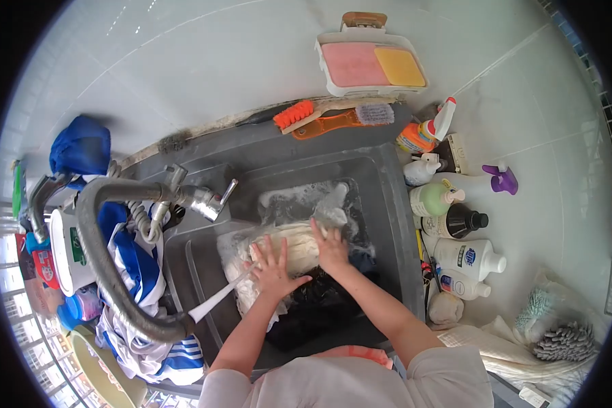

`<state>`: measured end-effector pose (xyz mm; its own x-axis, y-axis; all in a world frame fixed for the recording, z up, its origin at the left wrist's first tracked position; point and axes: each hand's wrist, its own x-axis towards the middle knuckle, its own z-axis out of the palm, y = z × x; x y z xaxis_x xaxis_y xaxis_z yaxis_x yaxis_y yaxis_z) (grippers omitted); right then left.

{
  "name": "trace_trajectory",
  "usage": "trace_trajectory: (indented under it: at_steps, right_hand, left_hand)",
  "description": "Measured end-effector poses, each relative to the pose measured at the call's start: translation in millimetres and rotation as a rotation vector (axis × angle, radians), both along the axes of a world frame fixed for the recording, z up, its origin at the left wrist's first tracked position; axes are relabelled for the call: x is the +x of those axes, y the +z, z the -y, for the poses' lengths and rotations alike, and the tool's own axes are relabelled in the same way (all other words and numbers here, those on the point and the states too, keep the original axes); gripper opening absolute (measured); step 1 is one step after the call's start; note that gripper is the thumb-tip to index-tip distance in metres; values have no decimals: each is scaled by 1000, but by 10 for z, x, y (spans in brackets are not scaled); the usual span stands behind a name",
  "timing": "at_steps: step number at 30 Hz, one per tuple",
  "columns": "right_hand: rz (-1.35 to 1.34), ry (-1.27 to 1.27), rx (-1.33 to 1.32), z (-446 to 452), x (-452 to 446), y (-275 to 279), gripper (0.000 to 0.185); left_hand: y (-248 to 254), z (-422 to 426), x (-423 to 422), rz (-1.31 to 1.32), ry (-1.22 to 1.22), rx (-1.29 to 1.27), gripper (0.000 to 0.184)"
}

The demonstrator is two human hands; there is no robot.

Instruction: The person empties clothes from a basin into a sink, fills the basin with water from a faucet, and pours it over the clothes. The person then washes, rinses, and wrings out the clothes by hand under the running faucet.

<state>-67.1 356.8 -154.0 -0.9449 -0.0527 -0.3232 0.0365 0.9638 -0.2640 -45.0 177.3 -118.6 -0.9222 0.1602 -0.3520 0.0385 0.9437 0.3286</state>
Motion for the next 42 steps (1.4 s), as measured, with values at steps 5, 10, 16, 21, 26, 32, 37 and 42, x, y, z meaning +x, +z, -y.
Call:
trace_trajectory:
  at_steps: [5, 10, 16, 21, 26, 32, 37, 42]
  right_hand:
    - [73, 35, 139, 151, -134, -303, 72]
    - [371, -353, -321, 122, -488, -572, 55]
    - [-1, 222, -100, -171, -410, -501, 65]
    - [-14, 51, -367, 44, -136, 629, 72]
    - [-129, 160, -959, 436, 264, 1589, 62]
    - [191, 33, -1733, 806, 201, 2746, 55]
    - [282, -223, -2018, 1166, -265, 2721, 51]
    - [297, -369, -1812, 1410, -418, 2216, 48]
  left_hand:
    - [-574, -187, -324, 307, -181, -323, 112]
    - [-1531, -99, -347, -10, -253, -444, 86]
    - [-560, -188, -455, 102, -355, -409, 80]
    - [-689, 253, 231, -178, -67, 162, 110]
    - [26, 83, 161, 101, 346, 1097, 136]
    - [618, 91, 349, -255, 45, 1116, 96]
    - [801, 209, 310, 112, 483, 1594, 81]
    - [675, 623, 544, 543, 693, 1710, 63]
